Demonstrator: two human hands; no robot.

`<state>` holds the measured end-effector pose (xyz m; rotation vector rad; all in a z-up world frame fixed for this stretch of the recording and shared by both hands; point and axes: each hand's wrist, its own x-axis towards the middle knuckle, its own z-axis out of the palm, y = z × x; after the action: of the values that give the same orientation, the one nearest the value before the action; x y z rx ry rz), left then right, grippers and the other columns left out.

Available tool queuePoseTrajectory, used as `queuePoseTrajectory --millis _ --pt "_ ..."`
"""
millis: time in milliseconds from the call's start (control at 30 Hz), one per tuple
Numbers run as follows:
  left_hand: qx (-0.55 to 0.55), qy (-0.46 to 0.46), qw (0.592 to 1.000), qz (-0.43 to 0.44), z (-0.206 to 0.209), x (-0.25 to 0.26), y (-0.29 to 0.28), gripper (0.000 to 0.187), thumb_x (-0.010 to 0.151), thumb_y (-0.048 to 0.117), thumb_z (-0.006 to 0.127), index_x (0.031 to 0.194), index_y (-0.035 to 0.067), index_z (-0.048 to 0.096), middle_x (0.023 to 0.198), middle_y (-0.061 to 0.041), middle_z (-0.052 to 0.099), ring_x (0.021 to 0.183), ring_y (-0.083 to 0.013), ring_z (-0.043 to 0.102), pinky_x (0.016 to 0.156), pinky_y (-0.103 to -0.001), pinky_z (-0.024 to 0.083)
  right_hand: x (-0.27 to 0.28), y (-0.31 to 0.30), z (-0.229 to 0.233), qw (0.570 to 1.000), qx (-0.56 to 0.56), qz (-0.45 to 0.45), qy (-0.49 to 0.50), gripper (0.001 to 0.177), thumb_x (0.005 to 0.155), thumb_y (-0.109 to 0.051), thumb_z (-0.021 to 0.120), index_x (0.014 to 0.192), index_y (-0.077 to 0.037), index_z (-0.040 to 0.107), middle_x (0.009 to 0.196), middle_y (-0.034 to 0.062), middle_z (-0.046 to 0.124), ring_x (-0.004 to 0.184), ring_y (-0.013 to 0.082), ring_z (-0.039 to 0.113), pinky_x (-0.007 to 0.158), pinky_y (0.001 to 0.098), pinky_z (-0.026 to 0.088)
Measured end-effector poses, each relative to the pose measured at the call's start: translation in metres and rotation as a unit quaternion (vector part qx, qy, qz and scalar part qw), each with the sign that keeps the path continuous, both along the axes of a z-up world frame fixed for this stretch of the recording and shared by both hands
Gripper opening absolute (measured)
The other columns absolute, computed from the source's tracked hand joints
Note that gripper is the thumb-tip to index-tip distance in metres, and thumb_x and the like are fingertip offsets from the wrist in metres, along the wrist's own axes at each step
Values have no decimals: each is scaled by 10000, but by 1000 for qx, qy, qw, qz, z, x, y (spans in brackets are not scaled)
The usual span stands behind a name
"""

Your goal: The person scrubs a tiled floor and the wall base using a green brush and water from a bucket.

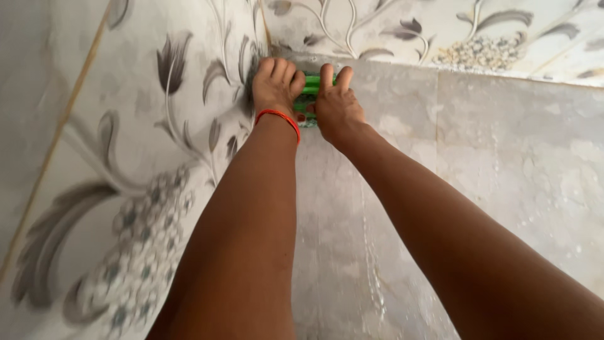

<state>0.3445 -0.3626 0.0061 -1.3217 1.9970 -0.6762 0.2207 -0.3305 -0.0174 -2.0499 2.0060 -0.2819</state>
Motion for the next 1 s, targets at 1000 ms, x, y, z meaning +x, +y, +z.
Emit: queuePoseTrajectory --millis 1000 --pt "153 -11 988 32 2 87 397 652 996 688 448 1371 156 414 1232 38 487 1263 -168 401 1101 -353 246 94 373 52 957 205 120 169 569 922 -236 705 1359 -96 369 1370 110 435 1120 310 630 803 417 599"
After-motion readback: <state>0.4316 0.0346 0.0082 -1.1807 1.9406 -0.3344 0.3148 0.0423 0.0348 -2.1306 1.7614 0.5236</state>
